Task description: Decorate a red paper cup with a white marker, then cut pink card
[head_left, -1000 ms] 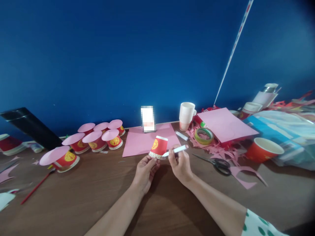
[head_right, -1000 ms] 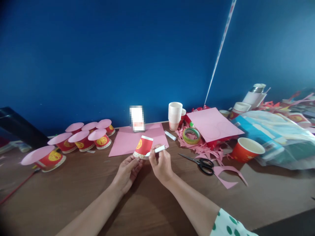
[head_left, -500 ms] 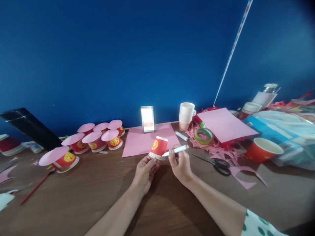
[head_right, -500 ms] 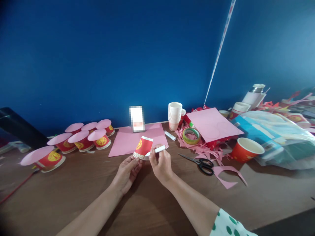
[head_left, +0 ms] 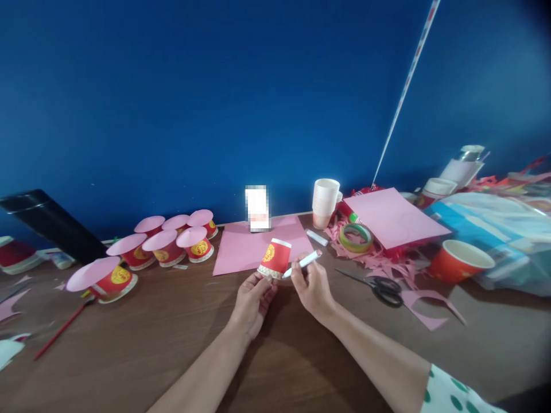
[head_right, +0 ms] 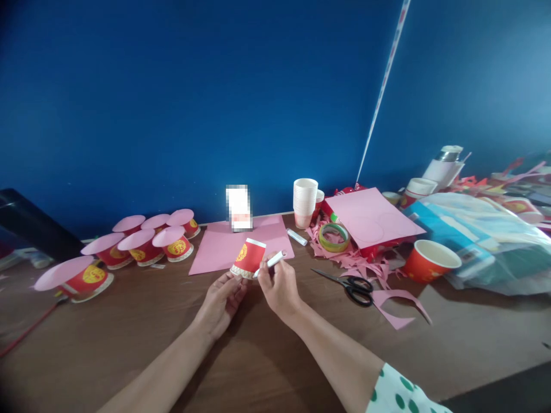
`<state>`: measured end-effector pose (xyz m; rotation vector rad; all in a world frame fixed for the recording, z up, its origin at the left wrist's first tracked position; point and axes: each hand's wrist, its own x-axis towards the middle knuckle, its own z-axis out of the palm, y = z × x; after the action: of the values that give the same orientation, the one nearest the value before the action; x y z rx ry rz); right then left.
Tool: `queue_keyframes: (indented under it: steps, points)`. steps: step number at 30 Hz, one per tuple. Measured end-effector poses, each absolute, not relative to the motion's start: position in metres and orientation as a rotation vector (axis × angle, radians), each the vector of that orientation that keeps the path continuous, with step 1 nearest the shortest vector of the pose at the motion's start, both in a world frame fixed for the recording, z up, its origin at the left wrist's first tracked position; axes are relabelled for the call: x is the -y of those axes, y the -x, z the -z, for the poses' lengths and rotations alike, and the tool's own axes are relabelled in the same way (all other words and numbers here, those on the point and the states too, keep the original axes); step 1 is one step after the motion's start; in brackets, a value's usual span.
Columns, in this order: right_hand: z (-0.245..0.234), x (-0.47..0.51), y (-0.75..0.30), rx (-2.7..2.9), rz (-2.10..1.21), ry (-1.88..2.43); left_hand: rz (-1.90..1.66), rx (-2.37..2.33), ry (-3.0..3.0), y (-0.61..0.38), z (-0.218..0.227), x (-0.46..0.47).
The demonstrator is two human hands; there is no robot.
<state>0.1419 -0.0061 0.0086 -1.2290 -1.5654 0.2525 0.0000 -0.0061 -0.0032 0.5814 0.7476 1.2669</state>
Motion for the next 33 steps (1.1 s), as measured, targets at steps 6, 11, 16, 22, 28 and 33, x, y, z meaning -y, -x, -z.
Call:
queue_keyframes:
  steps: [6,11,16,22,28,33]
  points:
    - [-0.011,0.009,-0.141,1.272,-0.529,1.058,-1.309,-0.714,-0.506,0.001,0.004,0.004]
    - [-0.007,0.002,-0.141,1.262,-0.500,0.964,-1.293,-0.689,-0.347,0.005,0.002,0.003]
    - [0.000,-0.006,-0.140,1.249,-0.740,1.009,-1.222,-0.582,-0.189,0.008,-0.002,0.006]
    - [-0.005,-0.004,-0.136,1.177,-1.038,0.892,-1.188,-0.528,-0.184,0.010,-0.004,0.007]
    - [-0.003,-0.006,-0.138,1.119,-0.922,0.982,-1.155,-0.614,-0.468,0.002,-0.002,0.010]
    - [-0.003,-0.003,-0.140,1.233,-0.658,1.148,-1.138,-0.704,-0.591,-0.003,0.000,0.012]
